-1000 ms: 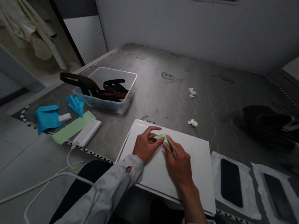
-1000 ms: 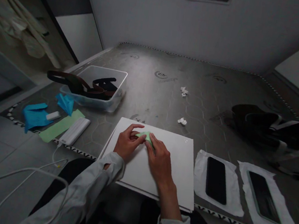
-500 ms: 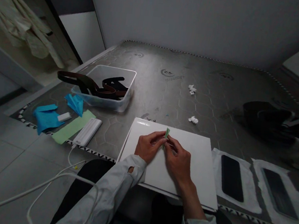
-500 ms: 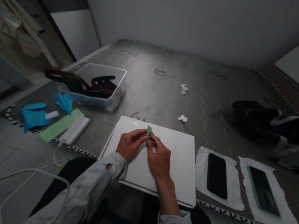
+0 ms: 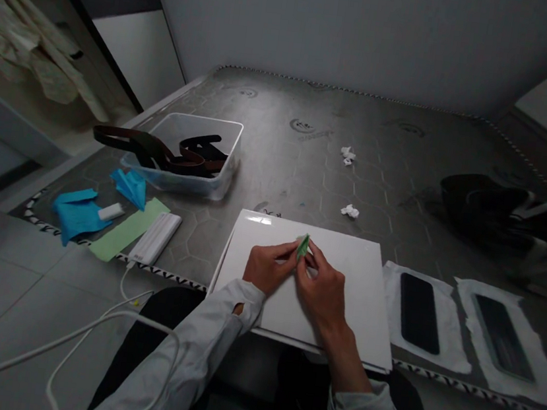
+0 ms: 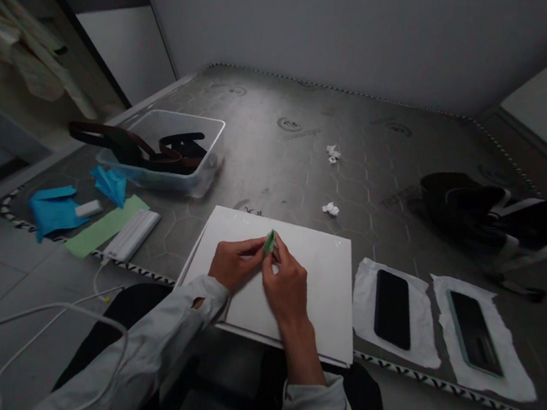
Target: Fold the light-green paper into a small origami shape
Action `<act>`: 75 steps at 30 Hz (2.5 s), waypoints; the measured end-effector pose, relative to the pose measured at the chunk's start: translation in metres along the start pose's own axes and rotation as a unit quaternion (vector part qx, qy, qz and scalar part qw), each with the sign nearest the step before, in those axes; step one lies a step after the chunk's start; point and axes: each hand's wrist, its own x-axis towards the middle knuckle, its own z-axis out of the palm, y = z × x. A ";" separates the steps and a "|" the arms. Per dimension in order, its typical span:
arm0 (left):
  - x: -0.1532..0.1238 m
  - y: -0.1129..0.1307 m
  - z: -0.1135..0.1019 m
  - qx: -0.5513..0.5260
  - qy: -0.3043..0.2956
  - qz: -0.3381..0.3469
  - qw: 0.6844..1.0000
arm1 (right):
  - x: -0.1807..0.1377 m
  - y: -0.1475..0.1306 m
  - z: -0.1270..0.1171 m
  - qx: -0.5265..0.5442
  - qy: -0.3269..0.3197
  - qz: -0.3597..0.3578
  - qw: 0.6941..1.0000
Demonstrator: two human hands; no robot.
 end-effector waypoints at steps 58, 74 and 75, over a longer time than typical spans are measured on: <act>-0.007 0.001 -0.001 0.073 0.034 0.031 0.996 | 0.003 -0.004 -0.020 -0.003 -0.008 -0.037 0.999; 0.001 0.006 -0.009 -0.093 0.046 -0.101 0.989 | 0.006 -0.002 -0.010 0.223 0.102 0.142 0.959; 0.002 0.005 -0.009 -0.101 0.052 -0.109 0.988 | 0.007 0.000 -0.009 0.249 0.111 0.153 0.950</act>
